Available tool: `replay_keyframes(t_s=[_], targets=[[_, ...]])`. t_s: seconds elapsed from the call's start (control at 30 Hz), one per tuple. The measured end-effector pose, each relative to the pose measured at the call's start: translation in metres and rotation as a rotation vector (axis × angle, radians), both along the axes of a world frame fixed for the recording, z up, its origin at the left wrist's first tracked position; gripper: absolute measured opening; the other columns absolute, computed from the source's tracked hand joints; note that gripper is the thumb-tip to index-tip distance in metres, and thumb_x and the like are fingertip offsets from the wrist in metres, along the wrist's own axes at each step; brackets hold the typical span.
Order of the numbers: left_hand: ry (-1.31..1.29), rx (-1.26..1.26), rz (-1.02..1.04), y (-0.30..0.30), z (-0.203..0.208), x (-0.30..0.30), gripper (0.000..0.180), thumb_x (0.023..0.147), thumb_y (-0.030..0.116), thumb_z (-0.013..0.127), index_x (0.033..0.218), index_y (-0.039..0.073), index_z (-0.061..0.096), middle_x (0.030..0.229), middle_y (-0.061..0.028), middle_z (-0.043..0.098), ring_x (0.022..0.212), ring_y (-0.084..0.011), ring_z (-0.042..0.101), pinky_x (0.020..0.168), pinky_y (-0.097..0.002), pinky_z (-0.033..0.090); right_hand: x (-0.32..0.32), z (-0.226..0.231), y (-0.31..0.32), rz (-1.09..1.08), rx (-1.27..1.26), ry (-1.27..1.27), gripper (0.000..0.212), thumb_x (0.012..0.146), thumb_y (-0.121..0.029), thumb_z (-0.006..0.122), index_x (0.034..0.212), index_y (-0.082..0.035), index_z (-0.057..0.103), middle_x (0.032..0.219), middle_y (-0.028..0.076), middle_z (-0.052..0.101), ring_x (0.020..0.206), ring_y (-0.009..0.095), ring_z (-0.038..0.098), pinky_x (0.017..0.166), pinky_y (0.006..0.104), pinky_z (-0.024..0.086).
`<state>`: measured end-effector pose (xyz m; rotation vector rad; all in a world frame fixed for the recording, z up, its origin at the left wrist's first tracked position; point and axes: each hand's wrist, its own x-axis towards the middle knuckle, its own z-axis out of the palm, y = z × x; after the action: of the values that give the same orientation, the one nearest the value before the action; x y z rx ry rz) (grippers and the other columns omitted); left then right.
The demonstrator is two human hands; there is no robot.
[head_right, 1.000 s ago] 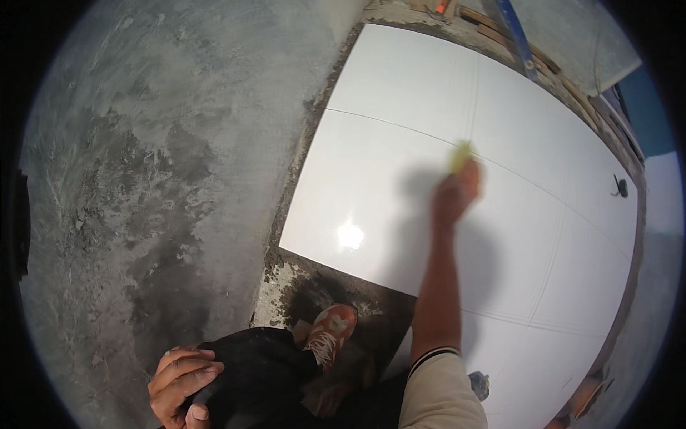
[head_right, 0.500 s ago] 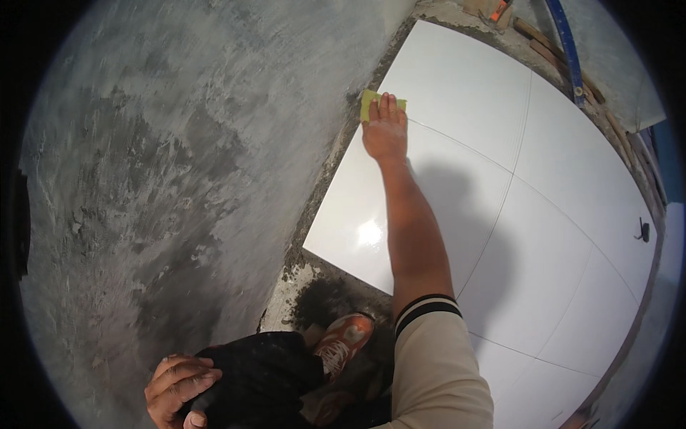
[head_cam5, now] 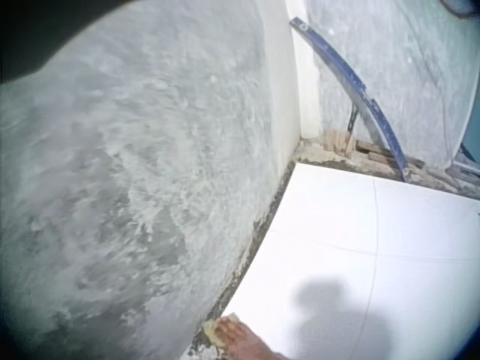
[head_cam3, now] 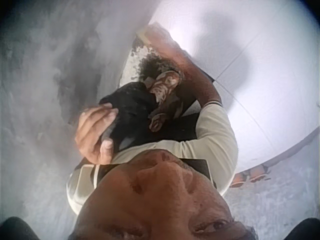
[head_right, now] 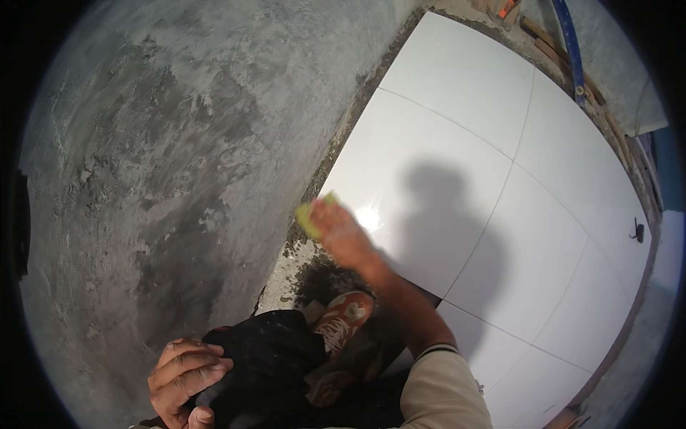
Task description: The person spreads cement on a tile, places it on the floor, and taps it into place with a rubber mallet. They then scrape excess cement from the edges and wipe the tile surface with a sponge.
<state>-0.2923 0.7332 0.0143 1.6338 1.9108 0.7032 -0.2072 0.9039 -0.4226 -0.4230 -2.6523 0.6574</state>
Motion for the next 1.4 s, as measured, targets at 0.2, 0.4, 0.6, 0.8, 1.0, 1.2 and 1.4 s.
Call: replay_keyframes(t_s=[0.2,0.4,0.6,0.8,1.0,1.2,1.4], targets=[[-0.019,0.038,0.035,-0.006,-0.005,-0.002,0.057,0.097,0.041,0.060,0.108,-0.014,0.074,0.101,-0.0298,0.075,0.097,-0.0462,0.073,0.089,-0.0533,0.055,0.021,0.027,-0.024,-0.117,-1.077,0.208,0.049,0.109,-0.029,0.066,0.149,-0.003,0.055,0.137,0.016,0.068,0.126,0.026,0.065,0.109,0.0426,0.050],[0.013,0.055,0.066,-0.001,-0.007,-0.010,0.057,0.095,0.040,0.061,0.106,-0.014,0.074,0.099,-0.0297,0.075,0.095,-0.0458,0.073,0.088,-0.0523,0.056,0.054,0.049,0.257,-0.534,-0.477,0.318,0.049,0.106,-0.030,0.068,0.140,0.004,0.061,0.122,0.022,0.073,0.113,0.031,0.071,0.098,0.0395,0.056],[0.048,0.008,0.096,0.008,-0.010,-0.017,0.055,0.095,0.039,0.061,0.106,-0.014,0.074,0.099,-0.0290,0.075,0.094,-0.0452,0.074,0.087,-0.0508,0.056,0.026,0.069,0.345,-0.436,-0.453,-0.001,0.040,0.095,-0.014,0.075,0.135,-0.012,0.071,0.121,0.013,0.078,0.112,0.030,0.074,0.099,0.0390,0.056],[0.061,-0.039,0.123,0.016,-0.012,-0.022,0.054,0.096,0.039,0.061,0.106,-0.013,0.075,0.099,-0.0277,0.076,0.094,-0.0448,0.074,0.088,-0.0507,0.056,-0.001,0.046,0.366,-0.455,-0.380,-0.237,0.031,0.098,-0.019,0.067,0.129,-0.019,0.073,0.118,0.012,0.077,0.110,0.032,0.073,0.096,0.0438,0.056],[0.060,-0.077,0.137,0.024,-0.012,-0.024,0.053,0.097,0.039,0.061,0.106,-0.012,0.075,0.100,-0.0270,0.076,0.096,-0.0445,0.074,0.088,-0.0508,0.056,-0.007,0.034,0.360,-0.501,-0.125,-0.264,0.028,0.095,-0.026,0.068,0.121,-0.020,0.077,0.114,0.012,0.076,0.109,0.034,0.073,0.096,0.0459,0.057],[0.079,-0.082,0.139,0.025,-0.013,-0.023,0.053,0.098,0.039,0.061,0.107,-0.011,0.075,0.101,-0.0264,0.076,0.097,-0.0444,0.074,0.089,-0.0514,0.056,-0.031,0.027,0.364,-0.513,-0.133,-0.361,0.023,0.093,-0.024,0.070,0.113,-0.020,0.080,0.117,0.011,0.075,0.113,0.034,0.071,0.097,0.0471,0.057],[0.093,-0.100,0.141,0.029,-0.011,-0.020,0.053,0.099,0.040,0.061,0.108,-0.010,0.075,0.101,-0.0255,0.076,0.098,-0.0439,0.074,0.090,-0.0519,0.056,-0.040,0.017,0.363,-0.599,-0.104,-0.255,0.025,0.094,-0.024,0.070,0.116,-0.019,0.080,0.121,0.011,0.075,0.115,0.033,0.072,0.097,0.0453,0.057]])
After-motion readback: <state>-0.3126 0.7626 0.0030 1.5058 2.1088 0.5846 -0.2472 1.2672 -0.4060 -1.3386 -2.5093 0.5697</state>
